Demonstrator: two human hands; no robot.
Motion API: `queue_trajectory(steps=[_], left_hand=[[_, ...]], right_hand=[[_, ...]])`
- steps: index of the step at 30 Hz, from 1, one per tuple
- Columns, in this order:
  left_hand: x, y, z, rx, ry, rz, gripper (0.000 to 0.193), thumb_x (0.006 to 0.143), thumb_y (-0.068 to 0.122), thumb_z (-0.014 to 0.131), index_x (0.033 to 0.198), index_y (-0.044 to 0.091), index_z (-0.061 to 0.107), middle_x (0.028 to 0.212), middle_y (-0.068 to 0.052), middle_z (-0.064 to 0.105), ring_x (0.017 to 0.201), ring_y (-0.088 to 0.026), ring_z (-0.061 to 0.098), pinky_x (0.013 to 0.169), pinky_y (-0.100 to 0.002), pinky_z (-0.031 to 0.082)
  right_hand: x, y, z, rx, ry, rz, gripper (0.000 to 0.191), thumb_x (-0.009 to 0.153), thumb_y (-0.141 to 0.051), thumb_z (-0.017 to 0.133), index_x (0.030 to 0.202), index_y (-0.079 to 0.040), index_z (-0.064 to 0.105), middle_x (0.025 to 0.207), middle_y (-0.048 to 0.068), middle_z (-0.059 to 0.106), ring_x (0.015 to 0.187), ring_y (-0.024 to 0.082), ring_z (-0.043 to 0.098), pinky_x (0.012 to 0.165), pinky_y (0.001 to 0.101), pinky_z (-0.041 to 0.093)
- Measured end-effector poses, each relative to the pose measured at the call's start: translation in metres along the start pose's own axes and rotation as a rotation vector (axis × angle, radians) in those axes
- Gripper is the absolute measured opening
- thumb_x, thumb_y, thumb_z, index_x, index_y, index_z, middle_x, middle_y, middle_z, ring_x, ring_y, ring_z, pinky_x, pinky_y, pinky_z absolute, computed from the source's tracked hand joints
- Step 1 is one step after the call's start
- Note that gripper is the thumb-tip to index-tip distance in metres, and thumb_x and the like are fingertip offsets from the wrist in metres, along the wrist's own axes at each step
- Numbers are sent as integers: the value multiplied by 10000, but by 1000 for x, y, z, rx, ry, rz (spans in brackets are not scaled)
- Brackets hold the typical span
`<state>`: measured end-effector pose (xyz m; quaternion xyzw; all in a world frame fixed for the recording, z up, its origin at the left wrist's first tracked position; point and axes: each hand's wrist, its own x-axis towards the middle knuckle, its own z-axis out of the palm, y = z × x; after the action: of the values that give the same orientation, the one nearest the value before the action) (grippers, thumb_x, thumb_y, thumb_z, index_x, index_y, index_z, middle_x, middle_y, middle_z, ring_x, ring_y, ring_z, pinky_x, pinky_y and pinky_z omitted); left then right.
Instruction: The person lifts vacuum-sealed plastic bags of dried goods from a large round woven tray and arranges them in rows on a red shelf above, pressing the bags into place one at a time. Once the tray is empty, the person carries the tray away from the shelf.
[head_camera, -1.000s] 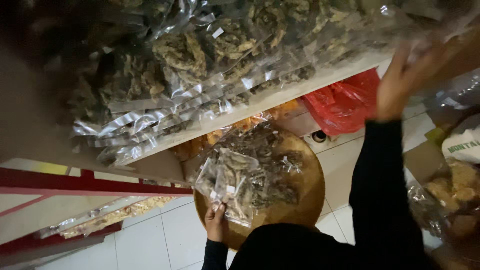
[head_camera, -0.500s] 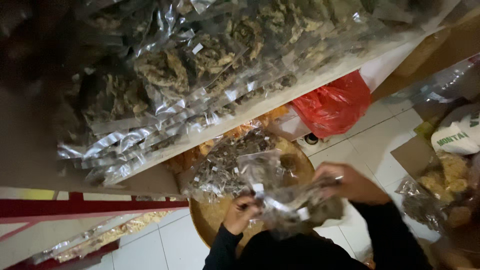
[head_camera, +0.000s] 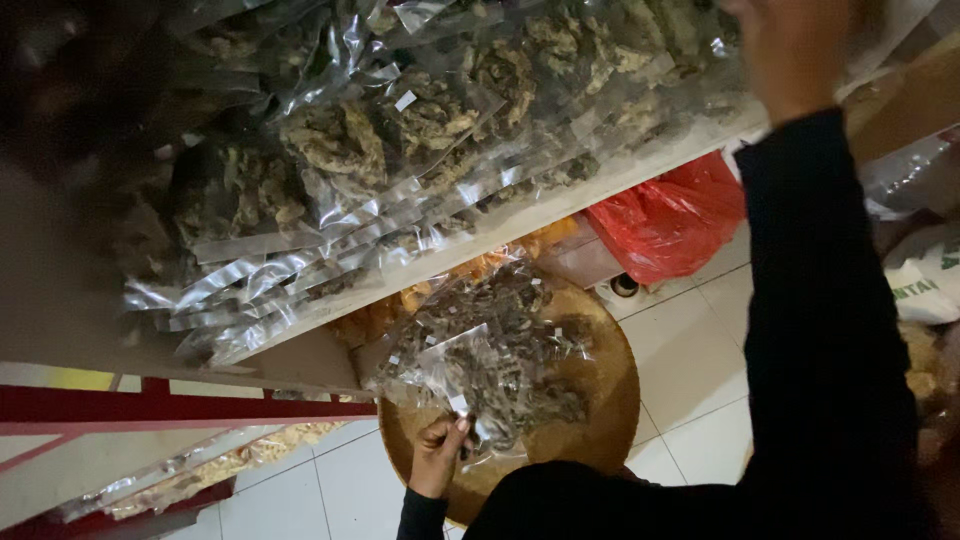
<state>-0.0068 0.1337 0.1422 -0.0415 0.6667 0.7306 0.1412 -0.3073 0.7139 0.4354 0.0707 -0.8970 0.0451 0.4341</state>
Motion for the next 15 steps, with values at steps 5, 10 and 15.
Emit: queue_trajectory(steps=[5, 10, 15], left_hand=[[-7, -6, 0, -3, 30, 42, 389, 978, 238, 680, 641, 48, 641, 686, -35, 683, 635, -93, 583, 585, -269, 444], [-13, -3, -4, -30, 39, 60, 397, 996, 233, 662, 652, 36, 636, 694, -44, 674, 629, -99, 571, 581, -269, 451], [-5, 13, 22, -14, 9, 169, 361, 1007, 201, 632, 691, 30, 672, 713, -42, 675, 648, -102, 596, 614, -265, 486]], right_hand=[[11, -28, 26, 213, -207, 94, 297, 1163, -195, 634, 1398, -19, 587, 1251, 192, 634, 1146, 334, 612, 990, 479, 494], [-26, 1, 21, 270, 40, -86, 572, 1137, -151, 629, 1591, 52, 345, 1554, 301, 422, 1461, 442, 414, 1252, 512, 335], [-146, -81, 9, 782, 362, 595, 402, 1178, -160, 597, 1440, 11, 346, 1326, 163, 378, 1170, 297, 369, 1024, 413, 322]])
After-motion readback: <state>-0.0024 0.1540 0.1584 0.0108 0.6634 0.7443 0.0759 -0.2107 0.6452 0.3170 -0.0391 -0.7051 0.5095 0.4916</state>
